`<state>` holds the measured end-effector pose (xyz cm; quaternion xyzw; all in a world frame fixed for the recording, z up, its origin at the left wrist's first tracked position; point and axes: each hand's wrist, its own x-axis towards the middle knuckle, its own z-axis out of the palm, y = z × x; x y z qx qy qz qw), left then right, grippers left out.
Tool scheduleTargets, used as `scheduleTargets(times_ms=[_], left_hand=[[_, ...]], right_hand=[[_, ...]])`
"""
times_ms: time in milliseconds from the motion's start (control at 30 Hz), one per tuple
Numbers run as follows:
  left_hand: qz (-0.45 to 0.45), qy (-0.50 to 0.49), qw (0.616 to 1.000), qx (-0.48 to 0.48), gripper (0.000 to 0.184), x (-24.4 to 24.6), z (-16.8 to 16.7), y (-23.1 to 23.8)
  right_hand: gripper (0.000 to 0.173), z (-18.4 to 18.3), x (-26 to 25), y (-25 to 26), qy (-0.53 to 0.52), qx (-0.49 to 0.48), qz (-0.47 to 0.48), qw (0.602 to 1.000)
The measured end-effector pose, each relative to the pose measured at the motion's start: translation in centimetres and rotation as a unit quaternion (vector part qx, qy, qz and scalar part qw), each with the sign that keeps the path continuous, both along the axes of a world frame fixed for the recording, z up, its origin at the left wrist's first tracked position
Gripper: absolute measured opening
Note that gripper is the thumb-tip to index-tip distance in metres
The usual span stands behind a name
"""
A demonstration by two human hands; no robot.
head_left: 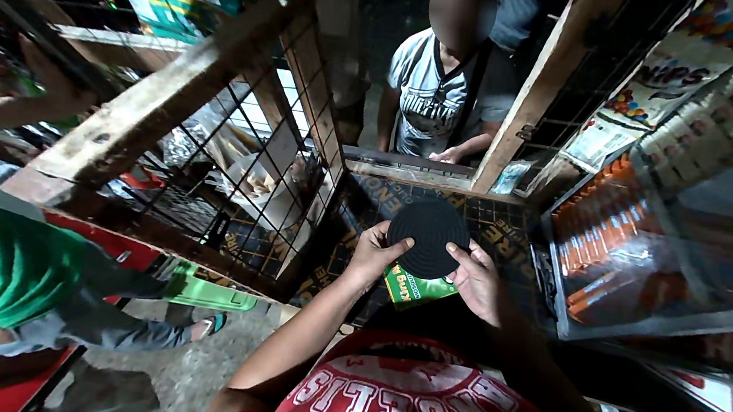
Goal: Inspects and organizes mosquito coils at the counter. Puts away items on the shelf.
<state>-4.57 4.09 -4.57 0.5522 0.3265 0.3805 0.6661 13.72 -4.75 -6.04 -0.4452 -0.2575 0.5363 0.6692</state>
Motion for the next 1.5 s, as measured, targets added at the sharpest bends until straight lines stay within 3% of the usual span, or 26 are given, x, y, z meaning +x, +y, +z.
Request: scheduleTargets(times_ms=[233, 733, 900, 1067, 1167, 1233, 1300, 1400, 1500], left_hand=[[-0.009, 0.017, 0.999, 0.026, 0.018, -0.6, 0.2, -0.2], [-0.008, -0.011, 1.000, -0.005, 0.019, -1.0, 0.1, -1.4], [-0.020, -0.009, 1.000, -0.016, 0.018, -1.1, 0.1, -1.4], [-0.028, -0.020, 0.999, -0.022, 0.018, -1.1, 0.2, -1.4], [-0.021, -0.012, 1.000, 0.016, 0.037, -1.1, -0.3, -1.9], [-0.014, 0.042, 0.997, 0.071, 0.053, -1.5, -1.1, -2.4], [0.002, 0.103, 0.985, 0.136, 0.058, -1.9, -2.0, -2.9], [0.006, 0.237, 0.941, 0.242, 0.066, -2.6, -3.2, -3.6], [-0.021, 0.312, 0.889, 0.335, 0.089, -2.7, -4.1, -4.2]], right_hand=[[0.025, -0.8, 0.0, -0.3, -0.041, 0.038, 0.003, 0.998], [0.020, -1.1, -0.9, -1.1, 0.007, 0.052, -0.014, 0.999], [0.027, -1.0, -0.6, -1.4, -0.005, 0.054, -0.009, 0.998], [0.018, -1.3, -0.5, -1.3, -0.022, 0.059, -0.017, 0.998], [0.021, -0.8, -0.6, -1.3, -0.016, 0.026, -0.050, 0.998], [0.026, -0.4, -0.3, -1.3, -0.029, -0.005, -0.075, 0.997], [0.032, -0.1, 0.1, -1.2, -0.048, -0.027, -0.100, 0.993], [0.038, 0.0, 0.7, -1.4, -0.053, -0.059, -0.139, 0.987], [0.040, 0.7, 0.8, -1.9, -0.056, -0.094, -0.171, 0.979]])
